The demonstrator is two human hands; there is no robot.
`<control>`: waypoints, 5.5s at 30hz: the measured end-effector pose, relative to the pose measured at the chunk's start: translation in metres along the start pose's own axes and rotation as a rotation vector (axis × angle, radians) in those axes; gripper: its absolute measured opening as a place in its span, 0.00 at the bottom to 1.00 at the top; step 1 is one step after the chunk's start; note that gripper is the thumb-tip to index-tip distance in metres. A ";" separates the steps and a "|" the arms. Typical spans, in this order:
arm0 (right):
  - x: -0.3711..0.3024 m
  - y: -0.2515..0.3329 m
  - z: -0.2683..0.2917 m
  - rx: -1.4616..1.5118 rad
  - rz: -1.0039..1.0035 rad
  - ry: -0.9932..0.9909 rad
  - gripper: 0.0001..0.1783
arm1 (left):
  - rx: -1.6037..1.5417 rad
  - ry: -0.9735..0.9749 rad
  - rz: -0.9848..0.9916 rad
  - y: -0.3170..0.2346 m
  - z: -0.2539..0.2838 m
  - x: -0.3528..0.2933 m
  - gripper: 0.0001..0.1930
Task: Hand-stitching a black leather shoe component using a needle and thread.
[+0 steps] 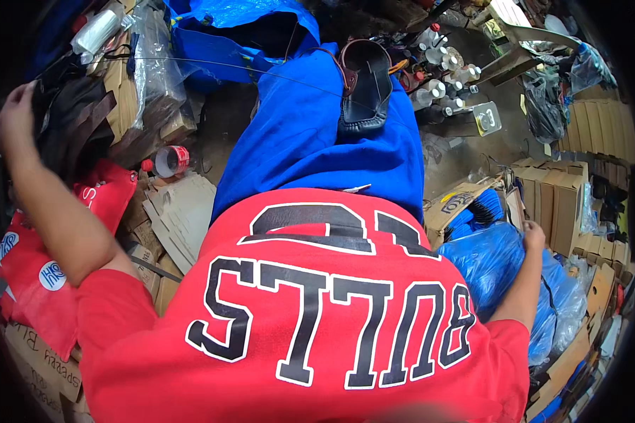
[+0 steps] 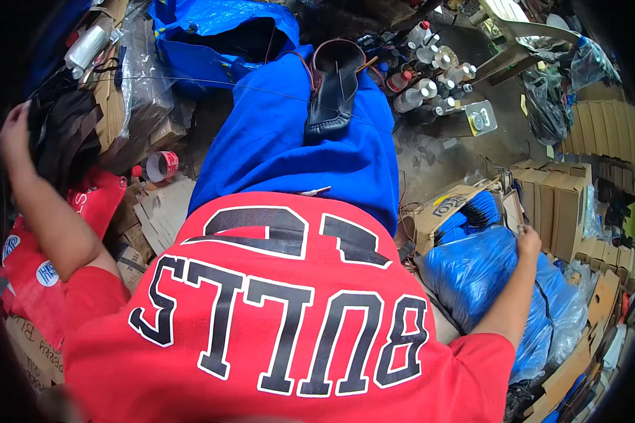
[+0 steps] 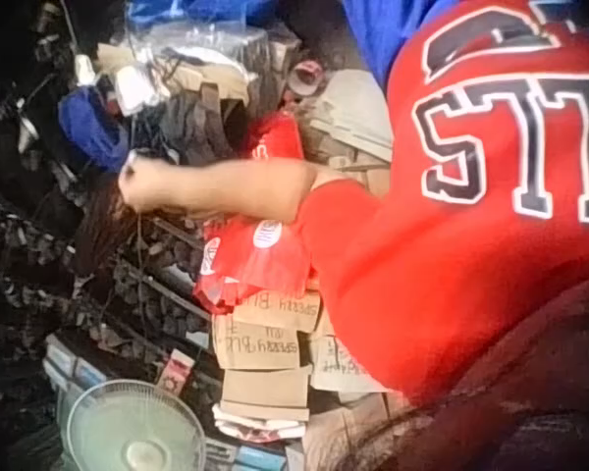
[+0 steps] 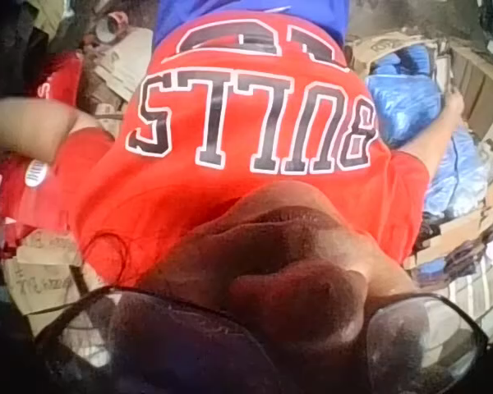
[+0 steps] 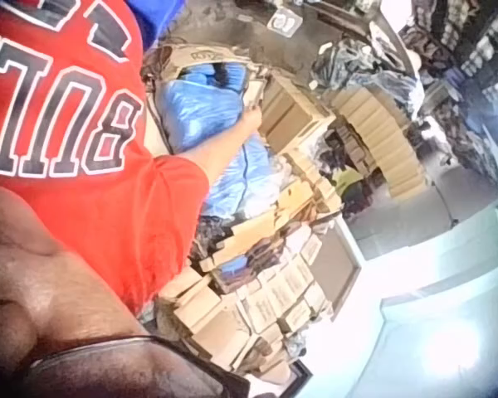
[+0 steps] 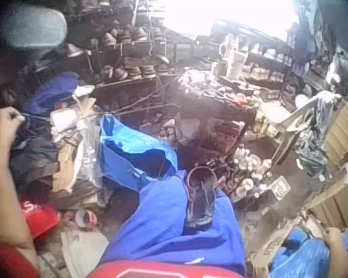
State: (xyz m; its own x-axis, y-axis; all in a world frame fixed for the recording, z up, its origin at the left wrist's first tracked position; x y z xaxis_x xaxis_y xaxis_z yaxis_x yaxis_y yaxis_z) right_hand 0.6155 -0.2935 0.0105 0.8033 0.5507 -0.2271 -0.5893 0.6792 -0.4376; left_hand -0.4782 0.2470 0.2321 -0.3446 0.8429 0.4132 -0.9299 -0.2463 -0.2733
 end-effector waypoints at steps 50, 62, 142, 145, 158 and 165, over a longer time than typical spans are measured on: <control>-0.199 0.476 0.220 0.135 1.156 -0.236 0.09 | -0.942 1.543 -1.149 -0.448 -0.201 -0.443 0.12; -0.171 0.462 0.192 0.689 0.920 0.125 0.09 | -1.158 1.084 -1.098 -0.437 -0.171 -0.422 0.13; -0.199 0.458 0.215 0.425 1.110 -0.220 0.15 | -1.029 1.145 -1.096 -0.451 -0.186 -0.429 0.13; -0.200 0.453 0.209 0.478 1.179 -0.187 0.14 | -1.081 1.204 -1.081 -0.454 -0.194 -0.433 0.12; -0.218 0.398 0.229 0.972 1.070 -0.098 0.17 | -1.057 1.278 -1.050 -0.465 -0.199 -0.427 0.13; -0.194 0.411 0.217 0.798 0.975 -0.119 0.11 | -1.020 1.448 -1.062 -0.468 -0.208 -0.431 0.11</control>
State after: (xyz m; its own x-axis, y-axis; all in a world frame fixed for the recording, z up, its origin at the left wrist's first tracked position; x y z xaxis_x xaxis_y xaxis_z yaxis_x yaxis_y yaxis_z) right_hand 0.1984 -0.0161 0.0639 0.0186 0.9980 -0.0609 -0.8520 0.0477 0.5213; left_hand 0.1324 0.0980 0.0013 0.9665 0.2567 0.0050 -0.0886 0.3516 -0.9319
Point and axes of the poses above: each hand's wrist, its own x-axis towards the middle knuckle, its own z-axis out of the back of the hand, y = z × x, the point moved 9 cm from there along x, towards the middle knuckle, and after that the axes turned 14 degrees about -x, right-handed, at the moved point
